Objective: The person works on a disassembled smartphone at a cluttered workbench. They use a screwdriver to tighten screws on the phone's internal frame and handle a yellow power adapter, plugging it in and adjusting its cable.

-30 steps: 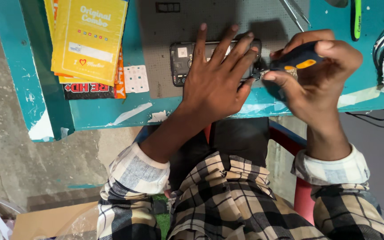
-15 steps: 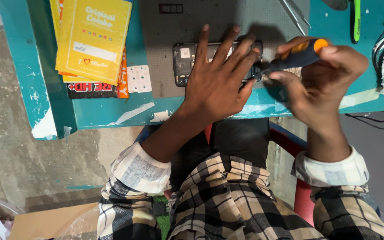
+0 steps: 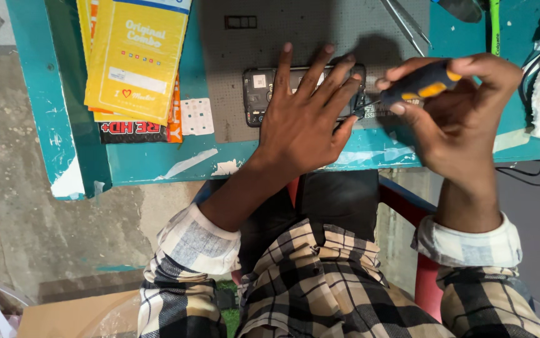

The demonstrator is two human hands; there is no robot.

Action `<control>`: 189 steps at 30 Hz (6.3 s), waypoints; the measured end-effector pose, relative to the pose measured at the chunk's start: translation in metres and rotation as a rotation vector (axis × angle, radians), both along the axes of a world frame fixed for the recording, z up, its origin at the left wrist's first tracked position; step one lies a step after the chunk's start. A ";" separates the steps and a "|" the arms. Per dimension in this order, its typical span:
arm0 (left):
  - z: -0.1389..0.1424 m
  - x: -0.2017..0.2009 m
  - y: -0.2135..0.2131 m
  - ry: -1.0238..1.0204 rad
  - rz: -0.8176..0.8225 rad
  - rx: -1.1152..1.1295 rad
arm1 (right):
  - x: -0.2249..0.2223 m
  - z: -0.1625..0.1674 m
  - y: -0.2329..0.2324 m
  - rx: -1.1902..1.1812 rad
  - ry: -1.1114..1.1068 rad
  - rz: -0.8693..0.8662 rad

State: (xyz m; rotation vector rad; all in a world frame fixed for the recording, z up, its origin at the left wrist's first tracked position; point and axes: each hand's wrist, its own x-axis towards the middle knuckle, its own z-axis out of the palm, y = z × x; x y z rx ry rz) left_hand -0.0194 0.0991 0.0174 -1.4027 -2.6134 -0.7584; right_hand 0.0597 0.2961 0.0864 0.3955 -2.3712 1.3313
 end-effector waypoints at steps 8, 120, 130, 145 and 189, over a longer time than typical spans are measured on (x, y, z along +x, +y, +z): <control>-0.002 0.000 0.000 0.028 -0.003 0.033 | -0.004 -0.007 -0.004 -0.100 -0.040 -0.022; 0.005 0.059 -0.015 -0.527 -0.412 0.576 | 0.115 -0.021 0.163 0.360 -0.073 -0.876; 0.013 0.058 -0.016 -0.447 -0.396 0.558 | 0.112 -0.014 0.167 0.750 -0.079 -0.927; 0.007 0.057 -0.012 -0.407 -0.420 0.571 | 0.082 -0.011 0.147 0.764 0.020 -0.931; 0.006 0.058 -0.014 -0.380 -0.420 0.526 | 0.091 0.007 0.142 0.533 -0.334 -0.949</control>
